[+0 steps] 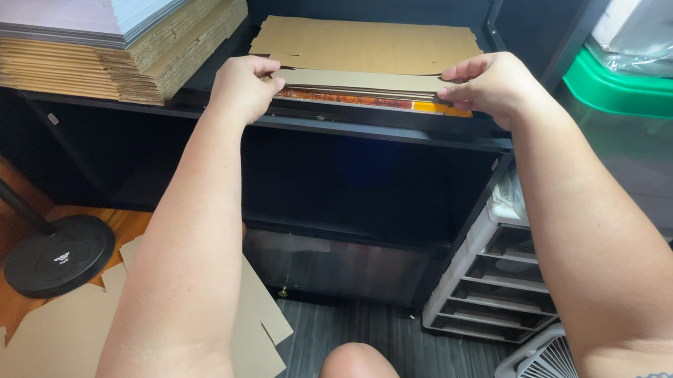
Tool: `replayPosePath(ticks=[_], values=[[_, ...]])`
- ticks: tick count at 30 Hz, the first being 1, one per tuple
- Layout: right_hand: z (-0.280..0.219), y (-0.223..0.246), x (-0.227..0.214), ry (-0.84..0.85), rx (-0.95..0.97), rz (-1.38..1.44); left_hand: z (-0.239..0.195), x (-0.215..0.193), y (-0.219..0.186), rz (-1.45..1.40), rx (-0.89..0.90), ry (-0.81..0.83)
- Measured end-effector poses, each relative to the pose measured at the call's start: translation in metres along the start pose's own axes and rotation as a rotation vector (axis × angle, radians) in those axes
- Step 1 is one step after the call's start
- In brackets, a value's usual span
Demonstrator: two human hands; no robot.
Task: The person sits on the floor and repeatedly picks up flat, pre-cut cardboard pieces from a stack on their lap. They lift each piece and place it onto a growing pile on a nearby black shelf unit.
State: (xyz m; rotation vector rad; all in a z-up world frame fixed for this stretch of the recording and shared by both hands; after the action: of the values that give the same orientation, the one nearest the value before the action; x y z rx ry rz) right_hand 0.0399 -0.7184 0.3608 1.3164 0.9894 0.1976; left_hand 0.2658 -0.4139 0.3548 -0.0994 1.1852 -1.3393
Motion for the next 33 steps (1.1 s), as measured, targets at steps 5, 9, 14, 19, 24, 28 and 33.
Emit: replayPosePath(ticks=[5,9,14,19,24,28,33], values=[[-0.004,0.003,-0.002,-0.048,-0.061,-0.064,-0.009,-0.002,-0.009,0.055,0.010,0.015],[0.001,0.009,-0.002,-0.074,-0.149,-0.111,-0.014,-0.003,-0.013,0.080,0.043,0.003],[-0.007,0.012,-0.003,-0.095,-0.131,-0.159,-0.021,-0.006,-0.020,0.082,0.056,0.011],[-0.009,0.010,-0.005,-0.115,-0.124,-0.191,-0.024,-0.008,-0.025,0.081,0.087,-0.003],[-0.005,0.008,-0.007,-0.138,-0.117,-0.207,-0.024,-0.011,-0.026,0.101,0.116,-0.023],[-0.003,0.007,-0.007,-0.144,-0.111,-0.210,-0.027,-0.011,-0.025,0.078,0.098,-0.029],[-0.004,0.006,-0.006,-0.155,-0.095,-0.196,-0.022,-0.008,-0.020,0.110,0.120,-0.046]])
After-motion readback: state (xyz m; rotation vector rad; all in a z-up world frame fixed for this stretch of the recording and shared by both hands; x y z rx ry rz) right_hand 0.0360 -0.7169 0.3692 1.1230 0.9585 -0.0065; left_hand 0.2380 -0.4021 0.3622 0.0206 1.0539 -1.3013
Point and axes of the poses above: each hand's wrist, its own z-axis towards the middle knuckle, its own x-axis out of the palm, y = z × x, the point moved 10 cm from there along z, towards the middle knuckle, and after that the axes turned 13 degrees about x, right-handed, at the moved point
